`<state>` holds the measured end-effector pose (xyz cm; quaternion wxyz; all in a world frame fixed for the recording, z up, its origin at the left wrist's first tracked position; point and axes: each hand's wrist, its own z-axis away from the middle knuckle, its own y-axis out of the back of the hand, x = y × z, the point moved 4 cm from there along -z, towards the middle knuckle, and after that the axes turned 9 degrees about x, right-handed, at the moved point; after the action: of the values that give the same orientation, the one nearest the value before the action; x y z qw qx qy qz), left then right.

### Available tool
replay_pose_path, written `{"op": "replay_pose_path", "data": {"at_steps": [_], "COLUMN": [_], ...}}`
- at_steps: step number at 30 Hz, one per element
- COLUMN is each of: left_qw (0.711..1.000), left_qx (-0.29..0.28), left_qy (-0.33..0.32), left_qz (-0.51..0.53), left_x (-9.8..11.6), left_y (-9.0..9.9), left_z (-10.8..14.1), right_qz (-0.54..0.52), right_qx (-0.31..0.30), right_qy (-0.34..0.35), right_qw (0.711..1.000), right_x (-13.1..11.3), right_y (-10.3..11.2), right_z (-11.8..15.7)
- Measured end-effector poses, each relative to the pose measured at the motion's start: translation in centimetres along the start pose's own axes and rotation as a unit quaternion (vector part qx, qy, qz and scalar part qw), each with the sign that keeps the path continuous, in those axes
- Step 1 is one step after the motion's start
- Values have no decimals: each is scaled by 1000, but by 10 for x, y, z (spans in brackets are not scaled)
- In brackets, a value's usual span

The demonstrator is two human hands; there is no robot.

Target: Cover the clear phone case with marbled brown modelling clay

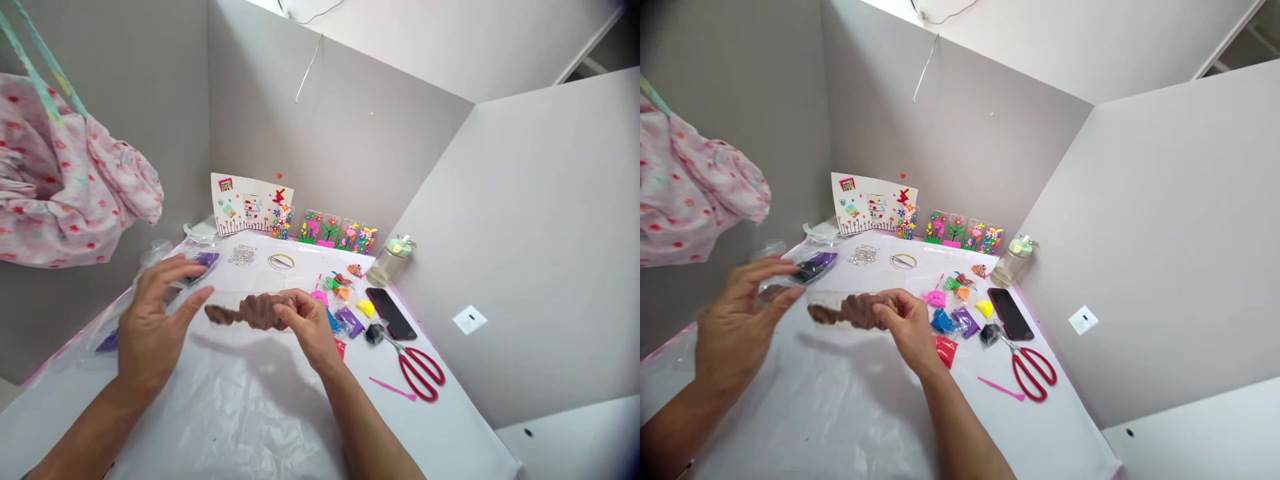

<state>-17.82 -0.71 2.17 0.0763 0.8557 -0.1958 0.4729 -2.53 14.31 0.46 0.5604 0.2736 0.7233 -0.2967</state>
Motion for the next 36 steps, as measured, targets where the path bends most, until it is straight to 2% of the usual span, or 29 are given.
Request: {"op": "replay_pose_path", "data": {"at_steps": [3, 5, 7, 11, 16, 25, 29, 36], "left_qw": [980, 968, 964, 964, 964, 950, 960, 936], "left_qx": [-56, -96, -105, -83, -69, -58, -58, -115], "left_qy": [-162, -199, -206, -207, -209, -258, -228, -275], "left_qz": [-105, -120, -130, -145, -150, -165, -153, -188], "left_x": [20, 22, 19, 14, 17, 13, 15, 18], "left_y": [-7, -14, -17, -16, -16, -16, -14, -23], "left_z": [9, 16, 20, 23, 26, 32, 31, 37], "right_qz": [-5, -19, -31, -37, -48, -58, -57, -68], "right_qx": [-25, -35, -35, -42, -43, -46, -46, -27], "right_qy": [-7, -13, -18, -21, -26, -34, -36, -53], "right_qw": [1000, 999, 999, 998, 998, 997, 997, 996], "right_x": [4, 4, 4, 3, 3, 4, 7, 15], "right_y": [-11, -16, -18, -21, -25, -27, -26, -23], "right_z": [8, 12, 14, 17, 19, 19, 20, 17]}}
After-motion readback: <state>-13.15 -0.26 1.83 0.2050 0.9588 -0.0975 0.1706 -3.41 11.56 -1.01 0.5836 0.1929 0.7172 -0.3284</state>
